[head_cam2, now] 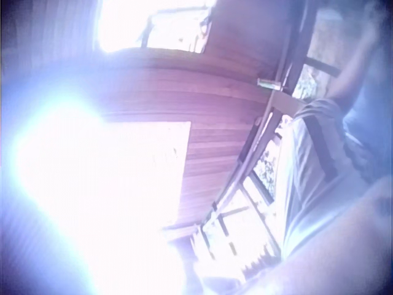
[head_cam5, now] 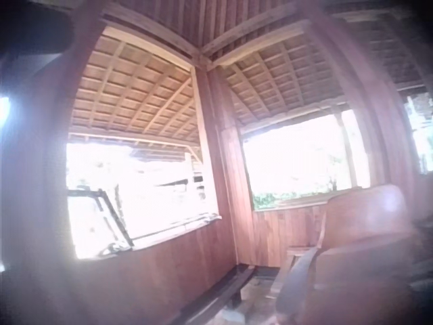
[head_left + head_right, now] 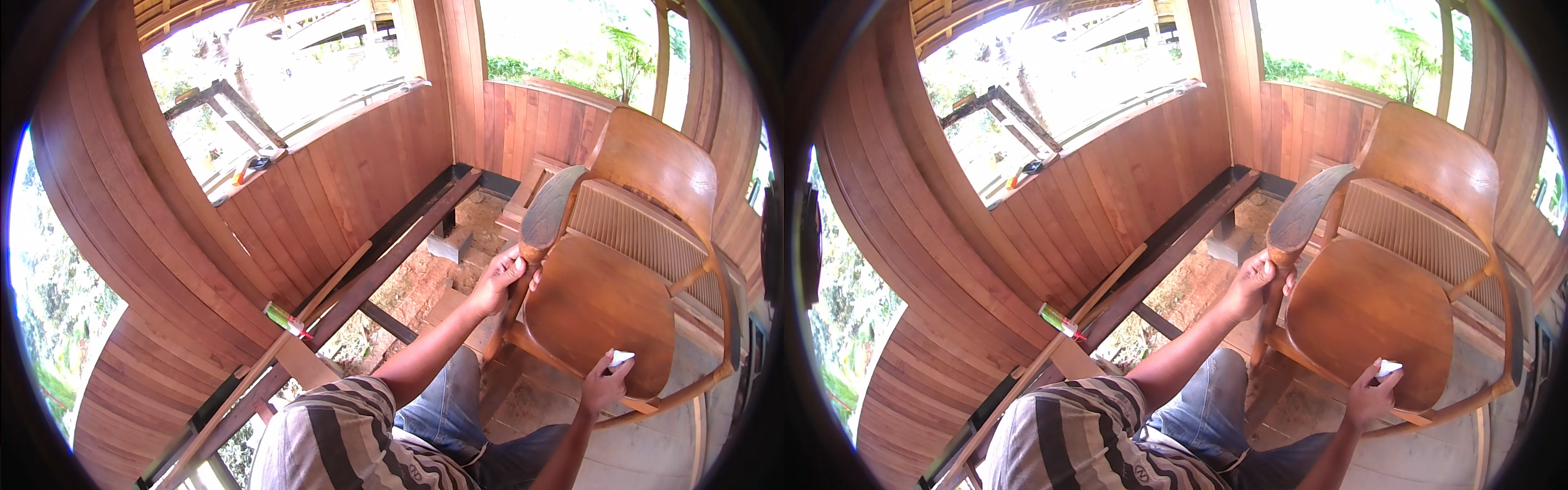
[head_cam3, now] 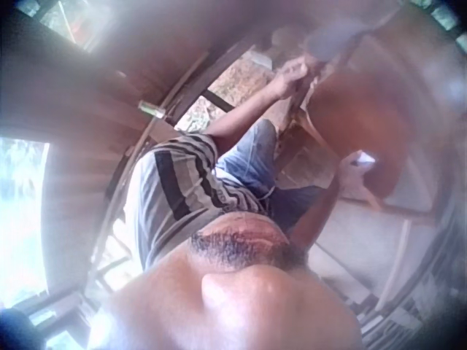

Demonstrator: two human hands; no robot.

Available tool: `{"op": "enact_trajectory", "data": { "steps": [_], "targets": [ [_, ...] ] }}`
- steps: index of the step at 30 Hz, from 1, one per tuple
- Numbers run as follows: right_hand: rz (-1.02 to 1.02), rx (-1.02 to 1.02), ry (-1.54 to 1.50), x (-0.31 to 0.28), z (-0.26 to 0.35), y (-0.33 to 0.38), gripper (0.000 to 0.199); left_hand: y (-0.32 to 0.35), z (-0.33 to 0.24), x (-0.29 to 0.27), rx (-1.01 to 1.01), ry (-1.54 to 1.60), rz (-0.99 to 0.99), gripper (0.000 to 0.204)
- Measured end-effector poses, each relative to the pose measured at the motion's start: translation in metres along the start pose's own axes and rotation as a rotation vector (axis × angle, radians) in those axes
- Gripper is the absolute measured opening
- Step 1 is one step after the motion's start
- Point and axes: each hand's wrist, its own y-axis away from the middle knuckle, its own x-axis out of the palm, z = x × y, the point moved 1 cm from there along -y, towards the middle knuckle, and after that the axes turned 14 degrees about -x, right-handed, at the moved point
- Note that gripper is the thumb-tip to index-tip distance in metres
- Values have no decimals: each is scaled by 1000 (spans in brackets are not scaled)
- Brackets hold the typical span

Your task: The person uses a nail gun to attach wooden slats to a frame while working with others. Later, the person applies a substance from a small bottle to a wooden chair and rubs it in with their hand.

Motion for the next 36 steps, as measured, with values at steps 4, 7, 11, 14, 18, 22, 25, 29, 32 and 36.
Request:
{"op": "enact_trajectory", "data": {
  "steps": [4, 7, 11, 14, 18, 22, 25, 29, 32, 36],
  "targets": [
    [30, 20, -6, 0, -1, 3, 31, 3, -1, -4, -3, -2, 11, 62],
    [30, 24, -1, -1, 5, 3, 31, 6, -3, -3, 3, 9, 2, 60],
    [18, 47, 20, -10, 8, 0, 32, 3, -3, 4, 9, 14, 4, 57],
    [131, 225, 72, -20, 21, -7, 36, 0, 10, -7, -31, 57, -18, 49],
    [58, 244, 8, -6, 14, -5, 38, 2, 16, -17, -40, -9, -70, 56],
    [-25, 54, -4, 5, -2, -7, 31, -3, 6, -3, 27, -21, -48, 63],
    [-64, -30, 32, -9, -5, -9, 26, 1, 6, 15, 17, 52, -80, 62],
    [-51, -8, -18, -21, 2, -12, 24, -1, 8, 14, 48, 105, -3, 60],
    [-39, 8, -6, -21, 3, -10, 24, -2, 9, 10, 45, 73, -9, 60],
    [-78, -28, 20, -19, 6, -12, 24, -1, 8, 9, 40, 84, -49, 60]
  ]
}}
